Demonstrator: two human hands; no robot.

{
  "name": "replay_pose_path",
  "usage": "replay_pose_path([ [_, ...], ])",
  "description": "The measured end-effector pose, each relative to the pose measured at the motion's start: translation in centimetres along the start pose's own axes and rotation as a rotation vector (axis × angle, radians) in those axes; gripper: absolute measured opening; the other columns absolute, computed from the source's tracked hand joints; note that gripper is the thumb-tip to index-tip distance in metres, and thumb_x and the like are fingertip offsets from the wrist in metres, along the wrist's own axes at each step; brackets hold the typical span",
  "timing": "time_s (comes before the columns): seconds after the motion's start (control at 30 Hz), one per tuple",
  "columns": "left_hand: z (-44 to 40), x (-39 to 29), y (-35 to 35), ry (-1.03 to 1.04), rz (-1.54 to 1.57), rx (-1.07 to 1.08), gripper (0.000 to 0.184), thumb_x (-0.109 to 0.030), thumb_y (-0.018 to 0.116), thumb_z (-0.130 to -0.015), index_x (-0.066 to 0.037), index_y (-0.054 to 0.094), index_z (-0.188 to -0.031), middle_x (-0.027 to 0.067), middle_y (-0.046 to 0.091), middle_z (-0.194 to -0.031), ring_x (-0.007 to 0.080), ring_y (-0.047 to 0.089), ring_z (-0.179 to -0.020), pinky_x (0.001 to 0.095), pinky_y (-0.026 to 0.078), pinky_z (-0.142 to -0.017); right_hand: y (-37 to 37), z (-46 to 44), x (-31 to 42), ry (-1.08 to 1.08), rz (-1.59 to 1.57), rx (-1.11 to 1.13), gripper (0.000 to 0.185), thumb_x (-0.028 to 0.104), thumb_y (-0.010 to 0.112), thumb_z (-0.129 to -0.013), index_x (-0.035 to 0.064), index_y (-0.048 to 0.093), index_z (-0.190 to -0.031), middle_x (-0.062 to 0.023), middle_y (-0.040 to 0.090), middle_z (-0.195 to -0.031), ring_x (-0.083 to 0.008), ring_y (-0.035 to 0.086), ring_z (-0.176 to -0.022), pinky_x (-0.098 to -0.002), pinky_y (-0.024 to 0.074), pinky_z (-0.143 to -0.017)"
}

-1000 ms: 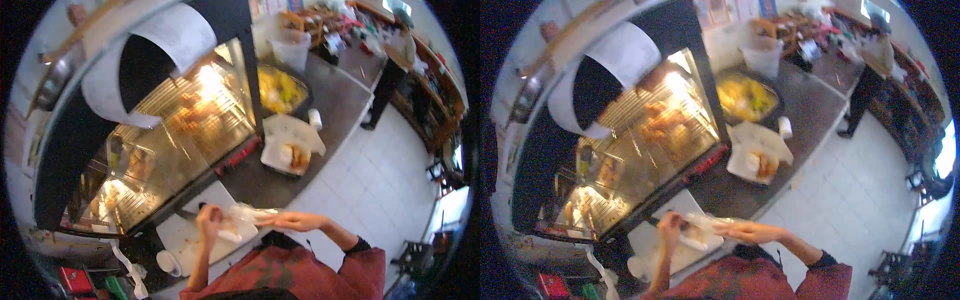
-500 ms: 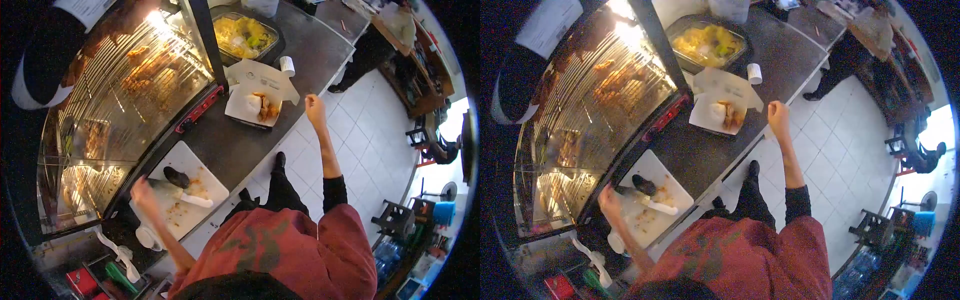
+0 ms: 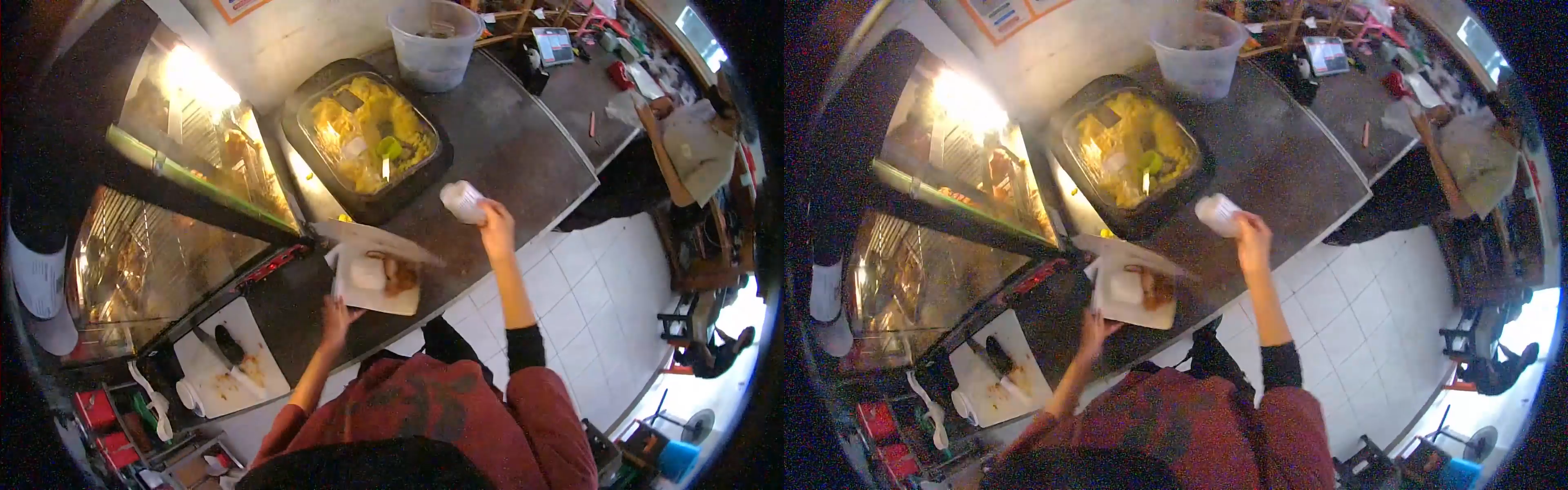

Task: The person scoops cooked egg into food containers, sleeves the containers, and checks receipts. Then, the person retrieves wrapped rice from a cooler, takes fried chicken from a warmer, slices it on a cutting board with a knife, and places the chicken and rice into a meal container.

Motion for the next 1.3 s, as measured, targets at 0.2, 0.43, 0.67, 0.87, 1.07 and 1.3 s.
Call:
replay_pose_path([
  [0.2, -2.7, -13.5, 15.4, -0.501, 1.126, 0.065, 0.055, -0.025, 0.05, -0.09, 0.0, 0.023, -0.13, 0.019, 0.039, -0.122, 0.0262, 0.055, -0.096, 0.0334, 0.048, -0.078, -1.6, 1.6, 17.7, -0.425, 0.44, -0.055, 0.053, 0.002, 0.064, -0.077, 0.0103, 0.037, -0.122, -0.0093, 0.061, -0.092, -0.0133, 0.057, -0.082, -0.0249, 0.0454, -0.071],
  [0.43, -6.7, -34.1, 17.5, -0.166, 1.191, 0.699, 0.054, -0.041, 0.04, -0.091, 0.002, 0.041, -0.124, 0.0157, 0.047, -0.123, 0.022, 0.042, -0.117, 0.0334, 0.029, -0.101, 6.0, 5.0, 20.1, -0.208, 0.504, 0.381, 0.078, -0.005, 0.063, -0.074, 0.012, 0.018, -0.136, -0.018, 0.044, -0.124, -0.021, 0.056, -0.1, -0.0293, 0.0503, -0.078],
  [0.67, -12.9, -43.6, 17.7, -0.023, 1.436, 0.909, 0.051, -0.037, 0.042, -0.091, 0.002, 0.04, -0.124, 0.0144, 0.052, -0.119, 0.0261, 0.055, -0.103, 0.0375, 0.047, -0.085, 4.2, 7.3, 20.5, -0.264, 0.638, 0.177, 0.058, 0.003, 0.068, -0.073, 0.0061, 0.033, -0.118, -0.014, 0.06, -0.091, -0.0178, 0.061, -0.083, -0.0258, 0.0505, -0.06],
  [0.87, -16.7, -47.1, 19.2, -0.015, 1.564, 0.866, 0.047, -0.037, 0.039, -0.092, -0.015, 0.032, -0.133, 0.0079, 0.056, -0.096, 0.0218, 0.058, -0.085, 0.0373, 0.05, -0.074, 0.8, 6.2, 19.9, -0.006, 0.903, 0.164, 0.015, 0.01, 0.051, -0.086, -0.0004, 0.051, -0.096, -0.0164, 0.058, -0.069, -0.0238, 0.06, -0.064, -0.0305, 0.0442, -0.056],
  [1.07, -22.2, -46.3, 24.2, -0.123, 1.321, 0.594, 0.054, -0.042, 0.042, -0.09, -0.011, 0.032, -0.133, 0.0055, 0.051, -0.112, 0.0215, 0.054, -0.091, 0.038, 0.043, -0.084, -1.5, -1.7, 23.3, -0.394, 1.008, 0.157, 0.016, 0.008, 0.046, -0.087, -0.0035, 0.051, -0.096, -0.0222, 0.055, -0.07, -0.0324, 0.056, -0.061, -0.0355, 0.0418, -0.056],
  [1.3, -14.7, -34.1, 23.1, -0.231, 0.851, 0.279, 0.032, -0.025, 0.041, -0.093, -0.001, 0.048, -0.113, 0.0113, 0.051, -0.112, 0.0172, 0.051, -0.099, 0.0323, 0.04, -0.087, -11.7, -15.6, 23.6, -0.248, 1.144, 0.008, 0.019, 0.015, 0.049, -0.088, -0.0032, 0.051, -0.093, -0.0204, 0.056, -0.066, -0.0341, 0.055, -0.057, -0.0381, 0.0429, -0.052],
])
Point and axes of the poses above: each hand's wrist, its own z-axis away from the middle knuckle, its own y-axis out of the palm, x = y × z, the point moved 8 cm from there along -z, towards the middle knuckle
